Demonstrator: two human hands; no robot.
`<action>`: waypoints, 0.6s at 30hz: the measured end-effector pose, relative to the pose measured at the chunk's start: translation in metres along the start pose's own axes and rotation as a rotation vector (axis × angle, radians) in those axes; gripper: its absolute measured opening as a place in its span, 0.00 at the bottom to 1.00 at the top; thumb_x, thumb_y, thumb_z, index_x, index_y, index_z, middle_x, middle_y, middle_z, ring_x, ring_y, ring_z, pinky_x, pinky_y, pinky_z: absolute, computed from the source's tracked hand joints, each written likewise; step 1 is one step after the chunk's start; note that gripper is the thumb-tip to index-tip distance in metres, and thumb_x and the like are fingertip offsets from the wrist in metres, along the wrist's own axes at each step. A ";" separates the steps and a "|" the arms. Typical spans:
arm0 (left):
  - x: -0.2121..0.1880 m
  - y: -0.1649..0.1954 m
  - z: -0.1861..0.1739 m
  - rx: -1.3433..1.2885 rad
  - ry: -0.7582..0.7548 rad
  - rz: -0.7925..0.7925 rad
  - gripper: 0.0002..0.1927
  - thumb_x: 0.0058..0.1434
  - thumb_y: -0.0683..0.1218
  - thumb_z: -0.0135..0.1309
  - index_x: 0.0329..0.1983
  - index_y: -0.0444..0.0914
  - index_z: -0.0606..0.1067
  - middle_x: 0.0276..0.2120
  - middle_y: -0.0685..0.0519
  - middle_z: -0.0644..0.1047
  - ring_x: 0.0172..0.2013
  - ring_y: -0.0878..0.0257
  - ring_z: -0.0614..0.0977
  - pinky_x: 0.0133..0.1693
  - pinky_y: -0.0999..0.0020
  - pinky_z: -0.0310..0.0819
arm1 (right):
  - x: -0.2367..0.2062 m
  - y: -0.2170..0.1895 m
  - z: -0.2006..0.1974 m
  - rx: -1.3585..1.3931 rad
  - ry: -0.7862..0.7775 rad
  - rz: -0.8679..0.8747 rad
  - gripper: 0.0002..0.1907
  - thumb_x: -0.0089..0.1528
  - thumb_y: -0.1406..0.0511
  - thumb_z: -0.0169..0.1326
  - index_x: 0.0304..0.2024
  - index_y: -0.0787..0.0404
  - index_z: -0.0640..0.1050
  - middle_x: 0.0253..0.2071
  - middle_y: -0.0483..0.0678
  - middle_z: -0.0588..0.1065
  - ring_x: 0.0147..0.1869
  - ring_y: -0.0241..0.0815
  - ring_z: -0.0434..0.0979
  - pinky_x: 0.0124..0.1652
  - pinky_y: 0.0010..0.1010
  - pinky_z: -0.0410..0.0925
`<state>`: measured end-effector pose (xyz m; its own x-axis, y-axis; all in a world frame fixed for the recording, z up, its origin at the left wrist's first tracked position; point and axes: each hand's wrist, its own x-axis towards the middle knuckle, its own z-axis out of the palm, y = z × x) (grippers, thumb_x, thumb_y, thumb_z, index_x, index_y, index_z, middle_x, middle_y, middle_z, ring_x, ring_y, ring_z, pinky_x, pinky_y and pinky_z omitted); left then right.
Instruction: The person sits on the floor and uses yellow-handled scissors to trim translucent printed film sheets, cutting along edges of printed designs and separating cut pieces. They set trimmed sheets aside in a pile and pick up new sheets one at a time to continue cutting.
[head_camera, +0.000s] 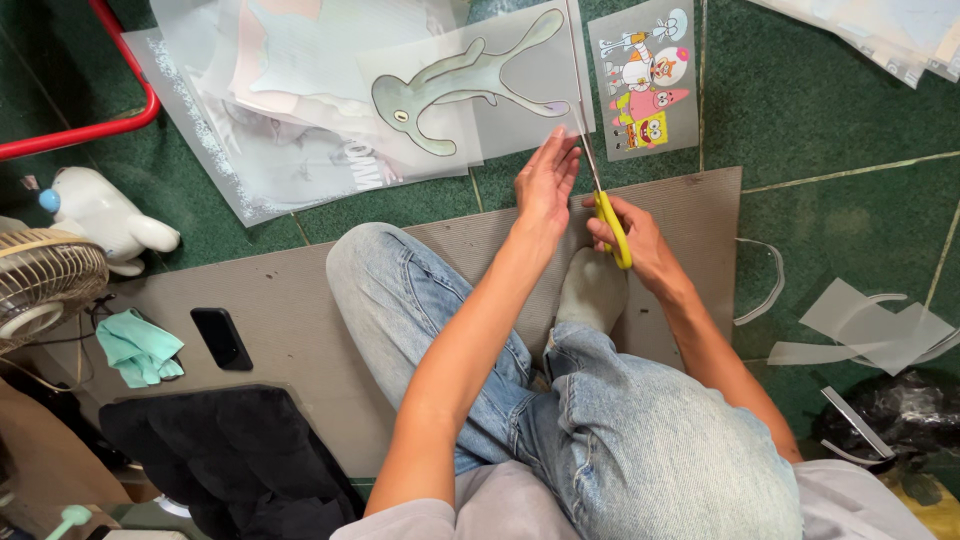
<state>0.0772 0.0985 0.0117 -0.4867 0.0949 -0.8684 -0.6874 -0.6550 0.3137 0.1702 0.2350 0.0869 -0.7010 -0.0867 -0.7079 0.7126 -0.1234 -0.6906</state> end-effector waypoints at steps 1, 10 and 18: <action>-0.001 -0.002 0.001 -0.003 -0.004 -0.003 0.20 0.61 0.49 0.64 0.52 0.34 0.78 0.43 0.52 0.82 0.41 0.65 0.82 0.43 0.73 0.77 | 0.001 0.001 0.002 0.023 0.013 0.000 0.24 0.63 0.59 0.60 0.58 0.63 0.76 0.34 0.39 0.73 0.35 0.29 0.71 0.36 0.21 0.69; -0.006 -0.016 0.000 0.007 0.009 -0.024 0.20 0.61 0.50 0.64 0.52 0.35 0.78 0.44 0.53 0.81 0.42 0.66 0.81 0.44 0.73 0.76 | 0.007 -0.002 0.012 0.118 0.104 0.032 0.21 0.63 0.61 0.61 0.56 0.65 0.76 0.31 0.40 0.72 0.30 0.29 0.70 0.32 0.21 0.67; -0.007 -0.020 -0.003 -0.010 -0.003 -0.025 0.20 0.61 0.49 0.64 0.53 0.35 0.77 0.45 0.53 0.81 0.42 0.66 0.81 0.45 0.74 0.76 | 0.008 0.002 0.010 0.111 0.103 0.014 0.21 0.63 0.61 0.61 0.55 0.65 0.75 0.31 0.39 0.72 0.31 0.28 0.70 0.32 0.20 0.67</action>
<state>0.0961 0.1088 0.0106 -0.4709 0.1132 -0.8749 -0.6938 -0.6600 0.2881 0.1656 0.2237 0.0814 -0.6802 0.0121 -0.7329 0.7110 -0.2321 -0.6638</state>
